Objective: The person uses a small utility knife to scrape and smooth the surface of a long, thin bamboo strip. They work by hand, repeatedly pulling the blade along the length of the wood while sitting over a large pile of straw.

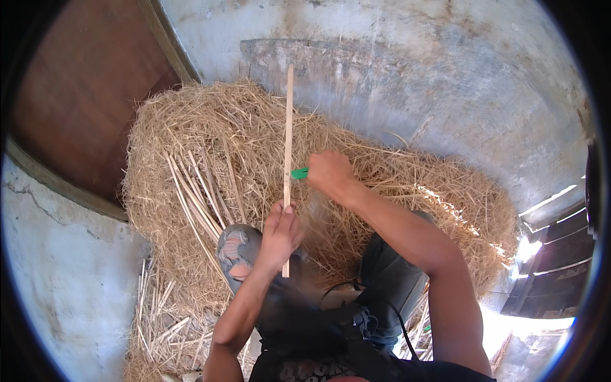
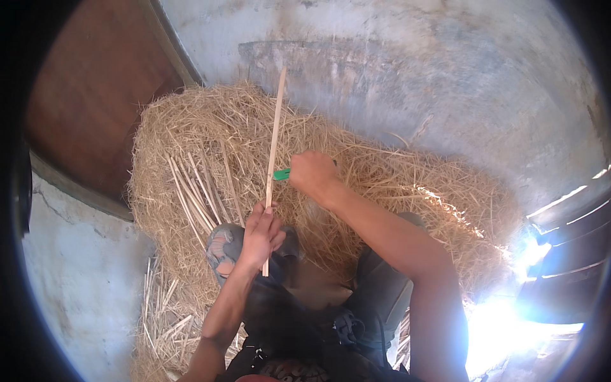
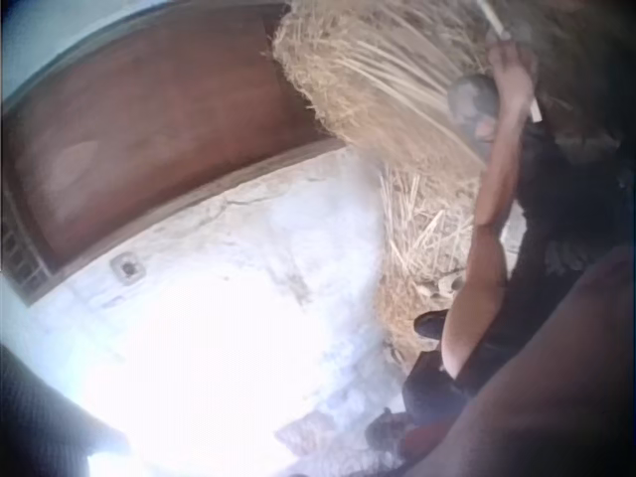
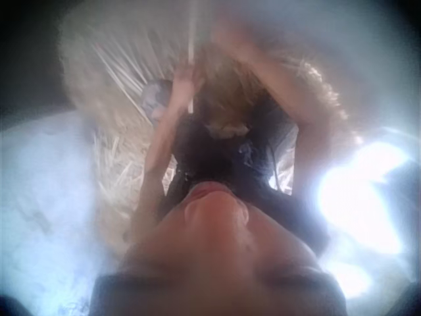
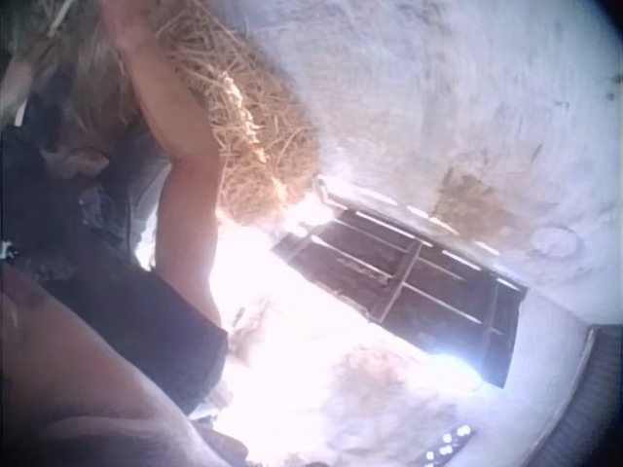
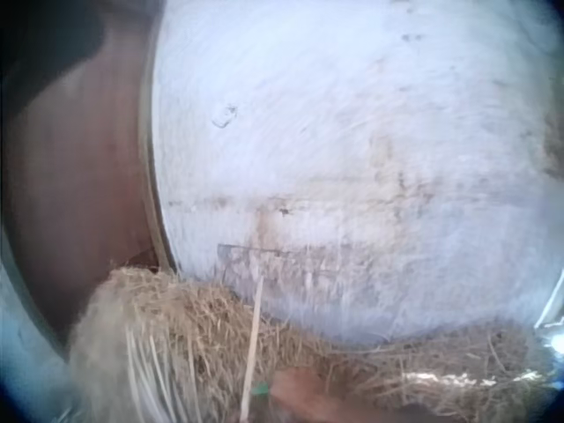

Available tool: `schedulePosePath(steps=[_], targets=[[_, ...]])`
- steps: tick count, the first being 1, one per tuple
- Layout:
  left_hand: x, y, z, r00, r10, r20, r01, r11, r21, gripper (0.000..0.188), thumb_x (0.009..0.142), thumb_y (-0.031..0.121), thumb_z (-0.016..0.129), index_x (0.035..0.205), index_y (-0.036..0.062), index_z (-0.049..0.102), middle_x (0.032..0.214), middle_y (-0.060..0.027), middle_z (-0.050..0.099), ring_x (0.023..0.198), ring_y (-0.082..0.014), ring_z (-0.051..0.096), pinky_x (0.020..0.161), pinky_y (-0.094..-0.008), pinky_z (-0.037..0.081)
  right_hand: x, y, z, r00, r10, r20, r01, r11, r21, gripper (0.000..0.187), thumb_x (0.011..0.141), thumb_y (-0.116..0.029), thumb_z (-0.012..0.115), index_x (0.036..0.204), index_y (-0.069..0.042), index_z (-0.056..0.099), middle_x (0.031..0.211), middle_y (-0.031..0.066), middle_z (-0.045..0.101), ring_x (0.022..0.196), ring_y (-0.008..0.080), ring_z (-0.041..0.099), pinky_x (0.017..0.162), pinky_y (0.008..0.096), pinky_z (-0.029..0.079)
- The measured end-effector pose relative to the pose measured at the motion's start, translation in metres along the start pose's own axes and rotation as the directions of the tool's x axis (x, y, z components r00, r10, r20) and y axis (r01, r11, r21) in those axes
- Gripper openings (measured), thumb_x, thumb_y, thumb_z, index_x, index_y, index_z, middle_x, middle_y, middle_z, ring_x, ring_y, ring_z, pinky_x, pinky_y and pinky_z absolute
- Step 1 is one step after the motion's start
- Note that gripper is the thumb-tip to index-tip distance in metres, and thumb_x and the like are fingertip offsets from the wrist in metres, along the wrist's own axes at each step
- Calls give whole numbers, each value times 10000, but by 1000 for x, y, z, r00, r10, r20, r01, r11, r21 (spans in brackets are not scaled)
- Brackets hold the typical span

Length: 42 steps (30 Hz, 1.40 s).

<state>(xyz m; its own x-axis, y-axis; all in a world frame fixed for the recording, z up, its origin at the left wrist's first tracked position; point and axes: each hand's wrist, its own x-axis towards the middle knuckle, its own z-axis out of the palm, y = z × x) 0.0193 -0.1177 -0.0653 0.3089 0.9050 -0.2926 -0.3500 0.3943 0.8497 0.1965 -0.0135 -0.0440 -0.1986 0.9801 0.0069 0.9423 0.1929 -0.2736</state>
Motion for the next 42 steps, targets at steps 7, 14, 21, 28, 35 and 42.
schedulePosePath(steps=[7, 14, 21, 28, 35, 42], targets=[[-18, 7, 11, 999, 36, 31, -39, 996, 79, 171, 1117, 244, 407, 1198, 106, 465, 625, 60, 309, 482, -47, 242, 434, -222, 237, 27, 21, -5, 964, 86, -251, -76, 996, 51, 149, 777, -148, 673, 743, -7, 710, 774, 239, 702, 708, 391, 717, 646, 499, 570], [-66, 10, 7, 992, -32, 124, 10, 985, 175, 145, 1114, 214, 418, 1198, 102, 458, 640, 50, 313, 508, -43, 278, 453, -215, 258, 36, 52, -36, 916, 261, -304, -226, 963, 146, 137, 761, -132, 681, 759, -5, 731, 800, 240, 711, 754, 413, 720, 673, 500, 574], [-119, 5, -18, 978, -89, 190, 42, 971, 237, 159, 1111, 187, 401, 1240, 94, 415, 649, 35, 335, 523, -57, 307, 487, -234, 286, 40, 73, -57, 880, 350, -322, -336, 936, 99, 166, 839, -140, 639, 861, -25, 757, 875, 216, 734, 824, 391, 735, 720, 479, 585], [-169, -2, -53, 947, -156, 280, 70, 953, 294, 181, 1104, 147, 408, 1263, 63, 396, 632, 24, 351, 490, -70, 304, 482, -253, 305, 38, 138, -69, 738, 517, -433, -502, 850, 158, 181, 851, -144, 633, 907, -24, 757, 910, 220, 740, 876, 394, 740, 756, 470, 593], [-233, -29, -144, 943, -306, -132, 333, 884, 327, 172, 1029, 222, 552, 1158, 110, 566, 706, 11, 502, 565, -140, 484, 602, -314, 447, 0, 225, -74, 502, 786, -361, -694, 615, 374, 225, 827, -161, 680, 969, 0, 746, 1033, 239, 740, 952, 394, 729, 822, 469, 586], [-193, -2, -105, 987, -58, 149, 27, 979, 203, 195, 1079, 233, 492, 1196, 78, 469, 600, 35, 375, 450, -69, 305, 451, -254, 288, -6, 187, -82, 686, 683, -250, -634, 730, 256, 244, 809, -178, 692, 955, 10, 743, 1004, 218, 743, 942, 372, 728, 830, 445, 587]])
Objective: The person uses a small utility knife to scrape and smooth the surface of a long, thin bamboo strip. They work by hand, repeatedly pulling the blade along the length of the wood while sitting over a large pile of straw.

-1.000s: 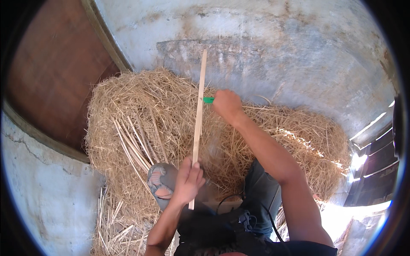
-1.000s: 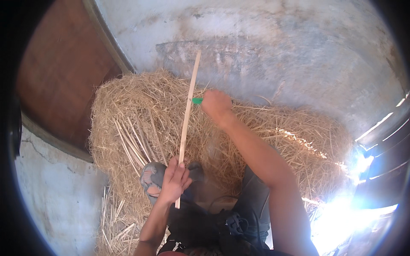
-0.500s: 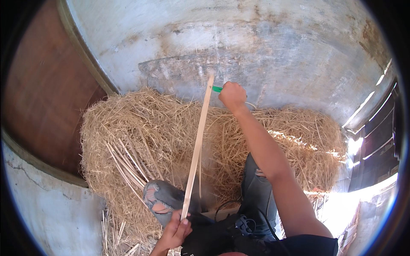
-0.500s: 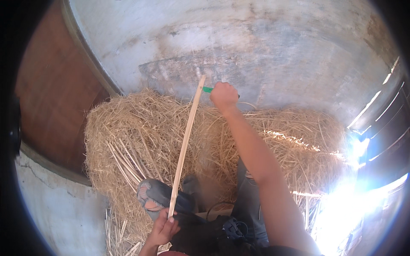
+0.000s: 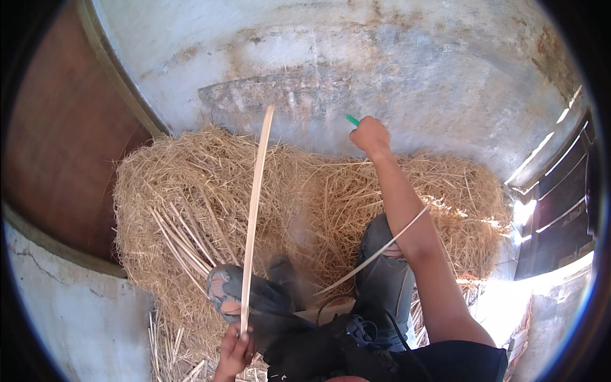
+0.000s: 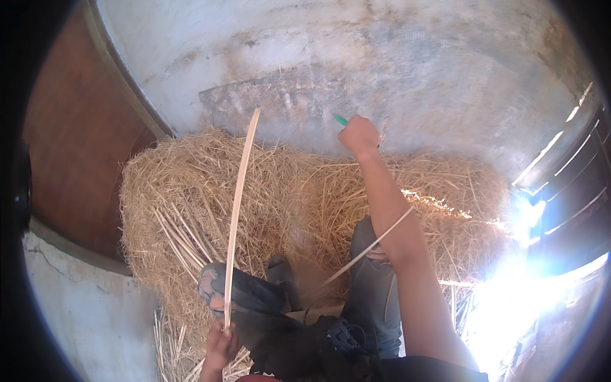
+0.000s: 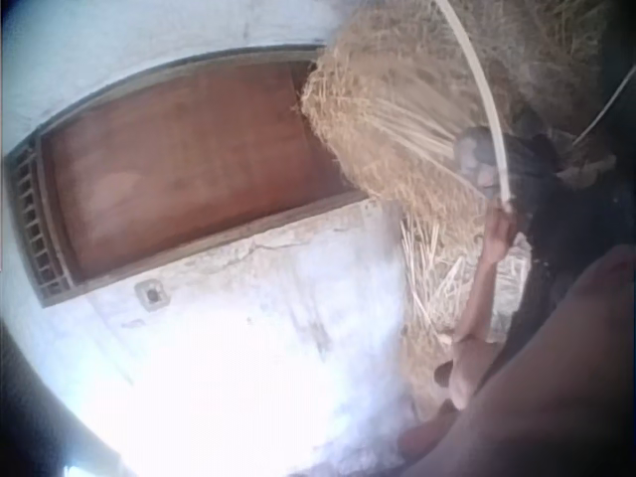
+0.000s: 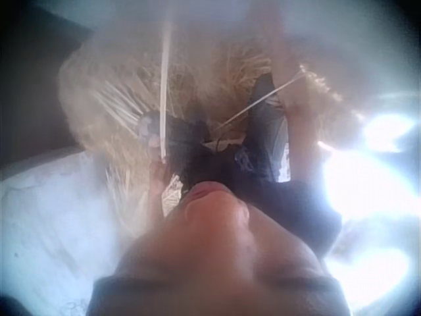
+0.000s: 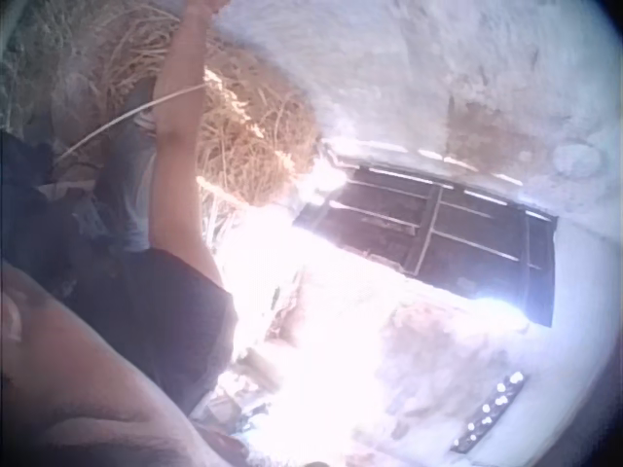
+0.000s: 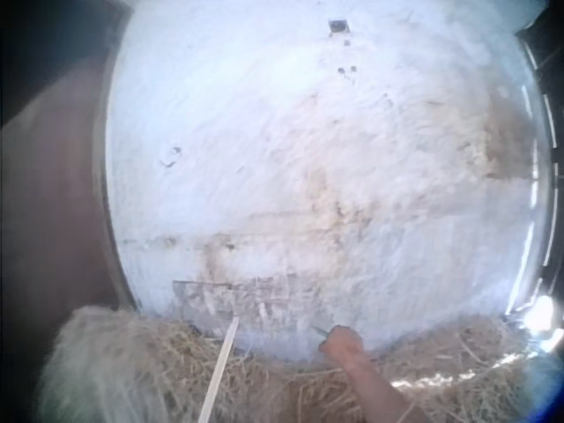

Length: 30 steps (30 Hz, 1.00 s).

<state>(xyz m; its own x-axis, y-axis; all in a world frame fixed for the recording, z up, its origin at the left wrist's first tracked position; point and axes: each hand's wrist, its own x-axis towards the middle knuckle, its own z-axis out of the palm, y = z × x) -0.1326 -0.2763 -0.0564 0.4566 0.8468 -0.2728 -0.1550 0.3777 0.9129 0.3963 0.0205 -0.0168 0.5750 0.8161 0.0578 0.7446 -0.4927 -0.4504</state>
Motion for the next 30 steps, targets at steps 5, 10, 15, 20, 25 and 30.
schedulePosePath(steps=[5, 10, 15, 20, 25, 30], targets=[[76, 21, 39, 996, 91, -9, -91, 996, -6, 165, 1098, 229, 462, 1164, 78, 458, 565, 33, 341, 404, -71, 262, 389, -230, 264, -28, -33, 24, 968, -231, 97, 236, 971, -41, 219, 811, -187, 697, 911, 2, 740, 931, 197, 742, 888, 345, 733, 790, 442, 590], [142, 33, 72, 998, 56, 8, -54, 986, -160, 245, 1088, 371, 473, 1098, 126, 476, 557, 45, 307, 395, -61, 226, 382, -229, 223, -94, -70, -10, 922, -383, 64, 370, 917, 150, 181, 805, -190, 697, 851, -21, 742, 783, 163, 729, 760, 331, 731, 715, 451, 587], [169, 39, 95, 997, 60, 47, -47, 973, -228, 271, 1087, 423, 454, 1057, 154, 460, 540, 33, 304, 377, -74, 225, 370, -242, 199, -147, -82, 3, 737, -667, 112, 654, 745, 135, 158, 753, -182, 702, 787, -32, 734, 673, 180, 677, 644, 364, 682, 653, 470, 565], [186, 37, 85, 999, 38, -12, -40, 961, -275, 312, 1083, 460, 444, 1096, 151, 481, 534, 41, 302, 361, -75, 253, 368, -248, 190, -168, -87, 24, 663, -700, 266, 704, 704, 97, 166, 754, -208, 705, 760, -43, 717, 705, 177, 682, 686, 368, 693, 663, 476, 573], [191, 29, 84, 1000, 16, -3, -16, 960, -279, 333, 1088, 471, 421, 1113, 146, 487, 529, 42, 301, 353, -76, 249, 367, -250, 191, -169, -86, 31, 639, -683, 353, 709, 701, 75, 153, 758, -201, 704, 774, -50, 719, 747, 178, 700, 725, 376, 703, 664, 483, 576], [188, 30, 89, 1000, -20, 13, 23, 970, -241, 358, 1093, 488, 389, 1123, 142, 476, 525, 42, 287, 359, -71, 228, 373, -247, 188, -171, -83, 39, 640, -697, 323, 708, 698, 104, 131, 775, -170, 676, 781, -49, 726, 756, 188, 706, 740, 387, 709, 674, 491, 577]])
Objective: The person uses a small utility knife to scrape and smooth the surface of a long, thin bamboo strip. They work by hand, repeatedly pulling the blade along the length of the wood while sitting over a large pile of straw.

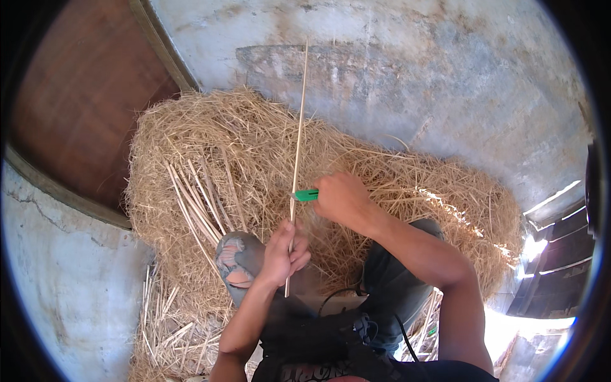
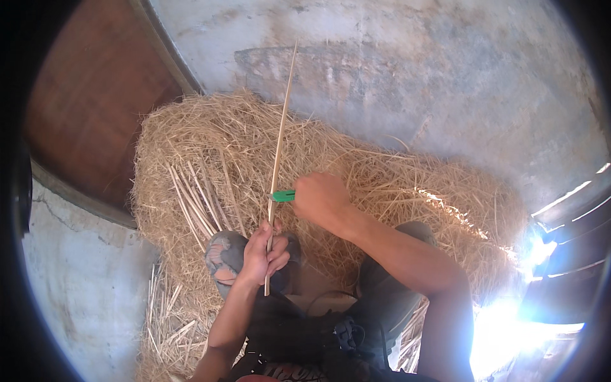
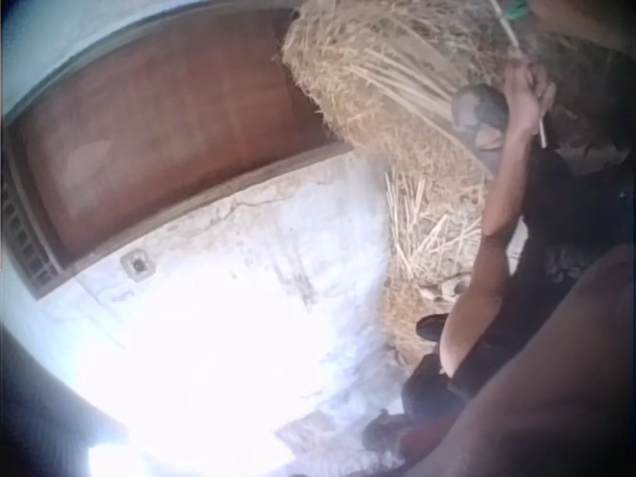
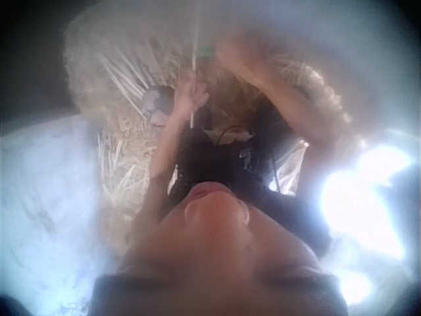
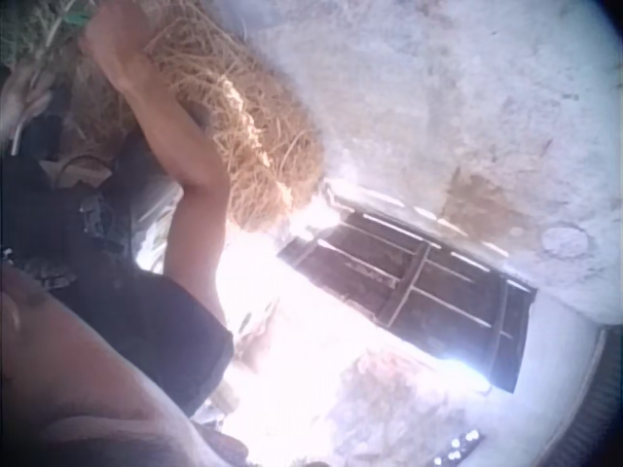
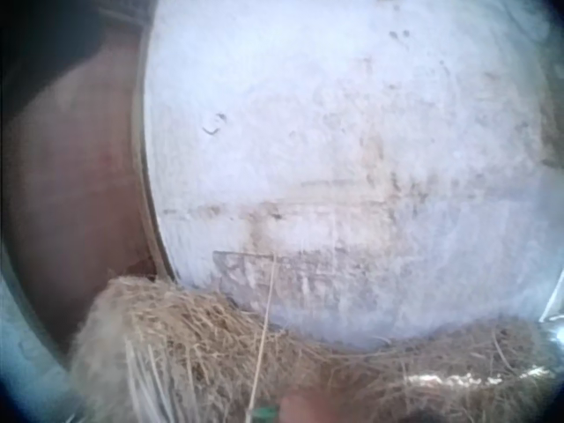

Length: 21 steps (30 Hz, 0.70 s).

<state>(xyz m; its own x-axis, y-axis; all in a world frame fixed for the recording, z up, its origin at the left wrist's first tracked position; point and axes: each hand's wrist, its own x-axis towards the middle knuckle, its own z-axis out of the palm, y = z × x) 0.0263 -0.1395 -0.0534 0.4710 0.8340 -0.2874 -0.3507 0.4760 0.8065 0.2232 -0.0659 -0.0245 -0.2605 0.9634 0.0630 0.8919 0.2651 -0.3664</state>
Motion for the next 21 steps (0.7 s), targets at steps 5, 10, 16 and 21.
schedulePosePath(steps=[5, 10, 16, 21], targets=[[-5, 1, 0, 1000, -8, -9, 9, 994, 105, 388, 1095, 508, 371, 1130, 131, 456, 544, 42, 263, 396, -62, 188, 397, -243, 184, 5, -2, 8, 999, 46, 11, -46, 999, -14, 126, 787, -129, 655, 797, -31, 733, 765, 208, 705, 741, 401, 710, 686, 502, 573], [-12, -5, -5, 998, 35, -60, -17, 964, 267, 329, 1115, 422, 377, 1116, 100, 443, 589, 48, 258, 478, -56, 205, 439, -236, 216, 16, 1, 16, 998, 63, 10, -62, 997, -43, 149, 813, -131, 638, 779, -23, 735, 782, 227, 702, 737, 411, 707, 692, 515, 569], [-29, 5, -4, 995, 39, -90, -1, 922, 387, 242, 1123, 302, 387, 1115, 69, 454, 650, 43, 300, 531, -47, 255, 462, -227, 249, 24, -1, 11, 999, 29, -35, -33, 991, -129, 189, 862, -148, 613, 801, -13, 732, 738, 190, 703, 716, 370, 727, 612, 482, 569], [-40, 13, -5, 999, 26, -34, -7, 889, 457, 189, 1123, 230, 374, 1113, 57, 449, 662, 35, 310, 533, -54, 260, 465, -230, 262, 45, 20, 8, 981, 118, -153, -132, 988, -82, 160, 833, -113, 611, 797, -37, 746, 785, 224, 706, 730, 398, 710, 656, 501, 568]])
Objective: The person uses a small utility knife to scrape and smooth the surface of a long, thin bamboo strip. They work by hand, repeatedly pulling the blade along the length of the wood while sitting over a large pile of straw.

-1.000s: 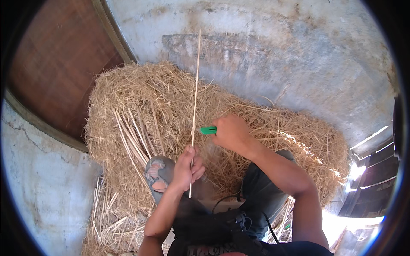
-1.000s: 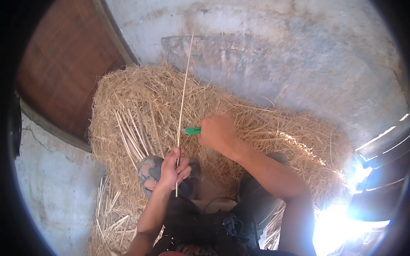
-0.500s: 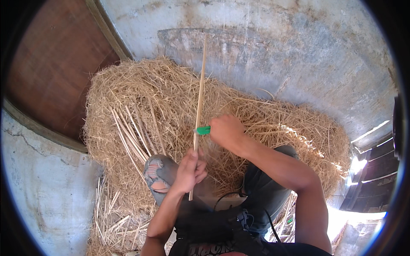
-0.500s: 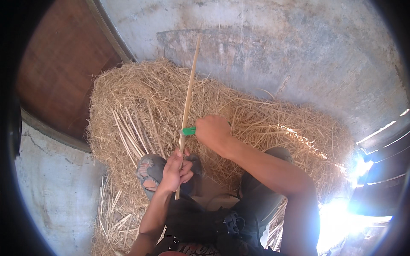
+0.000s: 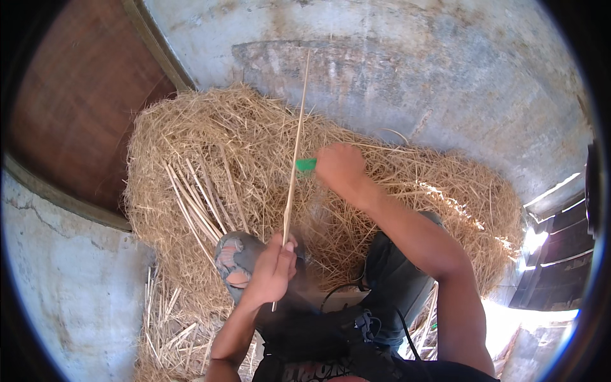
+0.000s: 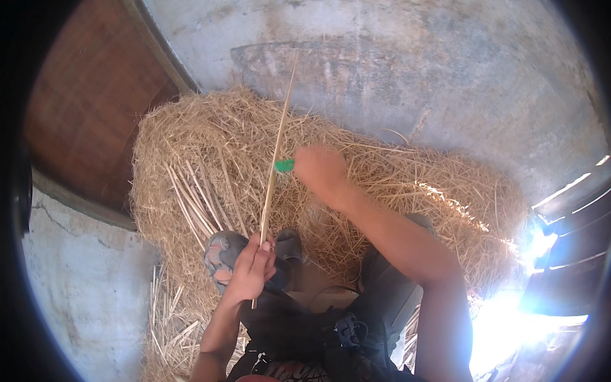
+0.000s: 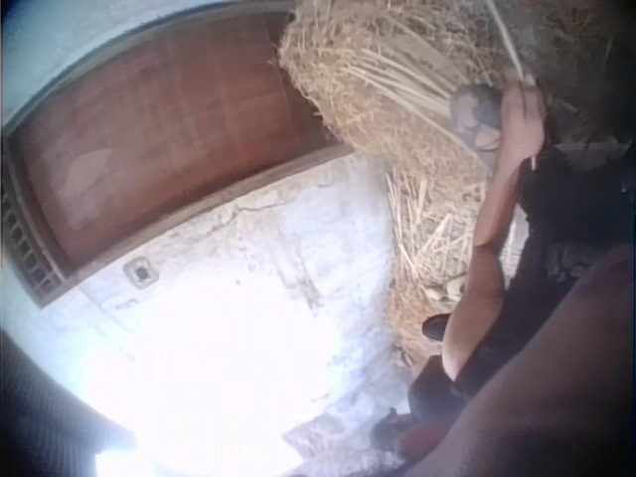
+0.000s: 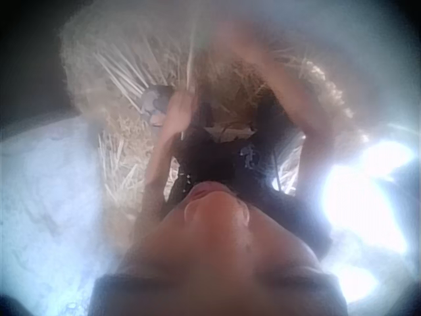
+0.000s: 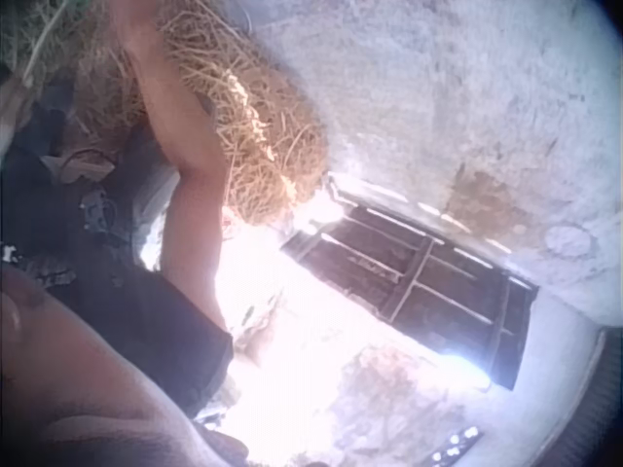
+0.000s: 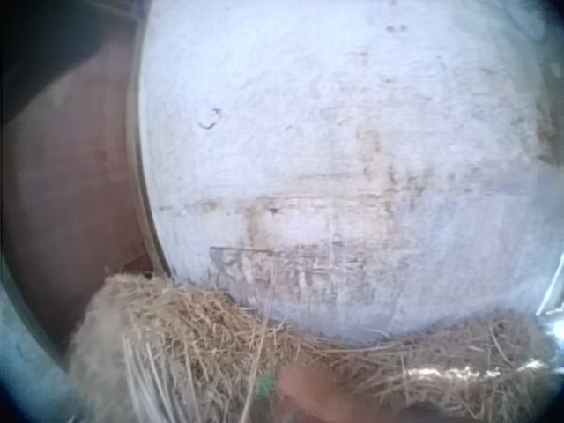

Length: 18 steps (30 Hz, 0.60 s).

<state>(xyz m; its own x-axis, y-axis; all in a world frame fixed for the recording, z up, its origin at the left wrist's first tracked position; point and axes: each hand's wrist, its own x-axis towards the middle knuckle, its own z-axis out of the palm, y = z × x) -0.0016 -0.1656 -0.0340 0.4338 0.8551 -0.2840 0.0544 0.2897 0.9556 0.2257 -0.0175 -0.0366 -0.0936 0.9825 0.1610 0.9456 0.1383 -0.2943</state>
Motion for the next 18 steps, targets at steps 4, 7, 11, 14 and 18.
schedulePosePath(steps=[4, 7, 11, 14, 18], targets=[[-18, -2, -5, 997, 2, 75, -14, 987, 160, 170, 1121, 204, 369, 1110, 51, 441, 659, 33, 311, 528, -58, 265, 467, -236, 268, 21, 27, -19, 993, 69, -95, -75, 995, -61, 193, 888, -126, 600, 803, -25, 740, 784, 193, 717, 735, 365, 729, 621, 481, 573], [-29, 0, -11, 994, -15, 110, -18, 957, 291, 162, 1118, 195, 369, 1107, 53, 444, 665, 27, 360, 528, -61, 312, 477, -244, 292, 28, 44, -18, 987, 119, -113, -127, 989, -72, 185, 893, -116, 597, 820, -25, 741, 787, 195, 718, 750, 361, 734, 635, 480, 576], [-58, 4, -22, 992, -15, 128, -48, 881, 470, 161, 1104, 201, 405, 1097, 60, 482, 675, 13, 446, 542, -80, 412, 510, -268, 360, 39, 73, -27, 950, 243, -195, -266, 959, -103, 177, 903, -110, 592, 853, -30, 742, 827, 201, 724, 800, 355, 742, 685, 467, 591], [-78, -3, -37, 981, 24, 194, -134, 806, 577, 157, 1086, 202, 444, 1087, 64, 518, 685, 3, 489, 579, -107, 484, 563, -289, 419, 40, 111, -37, 907, 345, -243, -382, 916, -124, 187, 927, -117, 579, 903, -33, 744, 898, 195, 734, 877, 353, 745, 742, 454, 600], [-125, -20, -56, 961, -107, 255, -61, 818, 572, 155, 1071, 201, 468, 1067, 64, 540, 697, -6, 506, 621, -129, 522, 605, -299, 449, 34, 178, -51, 793, 564, -231, -590, 805, -57, 213, 949, -119, 557, 987, -30, 746, 1029, 199, 741, 984, 366, 734, 815, 449, 598]])
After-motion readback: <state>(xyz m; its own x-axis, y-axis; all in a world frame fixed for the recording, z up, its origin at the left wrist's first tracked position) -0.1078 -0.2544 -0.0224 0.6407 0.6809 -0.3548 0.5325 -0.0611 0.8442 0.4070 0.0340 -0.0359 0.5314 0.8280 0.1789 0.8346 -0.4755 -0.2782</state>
